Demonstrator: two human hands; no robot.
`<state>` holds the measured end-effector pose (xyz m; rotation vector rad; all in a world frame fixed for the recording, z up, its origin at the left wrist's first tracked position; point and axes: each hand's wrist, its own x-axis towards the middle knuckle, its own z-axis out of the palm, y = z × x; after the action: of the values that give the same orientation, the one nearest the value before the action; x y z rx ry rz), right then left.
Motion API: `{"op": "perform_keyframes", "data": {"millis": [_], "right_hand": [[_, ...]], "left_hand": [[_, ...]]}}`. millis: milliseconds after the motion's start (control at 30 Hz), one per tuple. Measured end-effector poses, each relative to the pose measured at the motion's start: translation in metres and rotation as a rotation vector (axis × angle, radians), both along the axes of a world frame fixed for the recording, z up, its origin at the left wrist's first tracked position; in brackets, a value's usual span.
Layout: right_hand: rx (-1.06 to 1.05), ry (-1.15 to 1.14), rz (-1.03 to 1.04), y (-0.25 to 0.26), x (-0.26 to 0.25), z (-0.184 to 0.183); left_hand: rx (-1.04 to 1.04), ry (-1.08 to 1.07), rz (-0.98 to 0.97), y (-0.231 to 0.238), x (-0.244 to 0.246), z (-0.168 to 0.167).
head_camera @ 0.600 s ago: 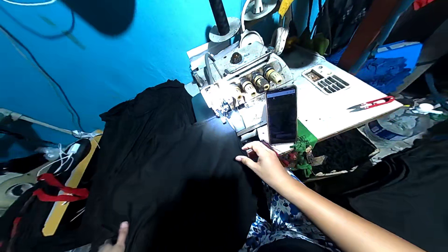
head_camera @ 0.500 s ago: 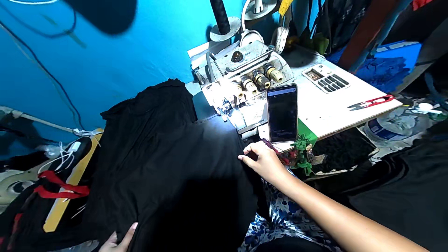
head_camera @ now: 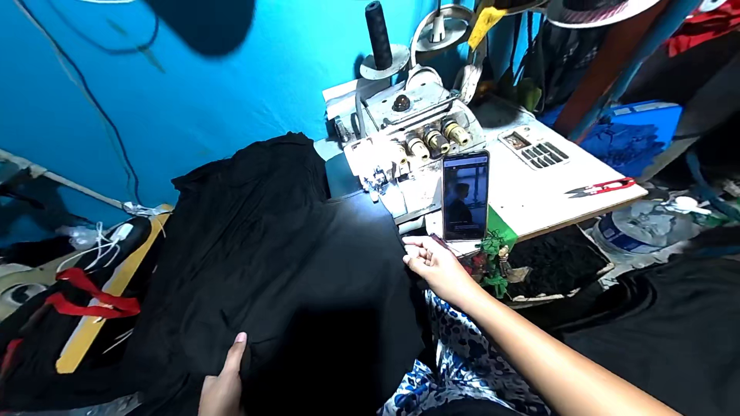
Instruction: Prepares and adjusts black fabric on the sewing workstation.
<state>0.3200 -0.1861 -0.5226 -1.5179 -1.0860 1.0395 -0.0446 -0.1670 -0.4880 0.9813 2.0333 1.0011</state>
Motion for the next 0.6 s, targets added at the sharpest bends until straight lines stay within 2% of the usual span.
{"op": "perform_keyframes", "data": {"millis": [133,333,467,533,600], "right_hand": [[0.017,-0.108,0.029,0.0,0.002,-0.003],[-0.021,-0.037,0.07,-0.009,0.004,0.003],[0.006,0.009,0.078,-0.004,0.004,0.005],[0.053,0.014,0.074,0.006,0.003,0.007],[0.08,-0.005,0.08,0.019,0.002,0.011]], "left_hand": [[0.128,-0.021,0.073,-0.004,0.017,-0.008],[0.452,0.096,0.111,0.001,0.023,0.011],[0.572,0.186,0.072,0.017,0.018,0.034],[0.591,0.241,0.013,0.032,0.017,0.053],[0.438,0.379,-0.053,0.049,0.01,0.072]]}}
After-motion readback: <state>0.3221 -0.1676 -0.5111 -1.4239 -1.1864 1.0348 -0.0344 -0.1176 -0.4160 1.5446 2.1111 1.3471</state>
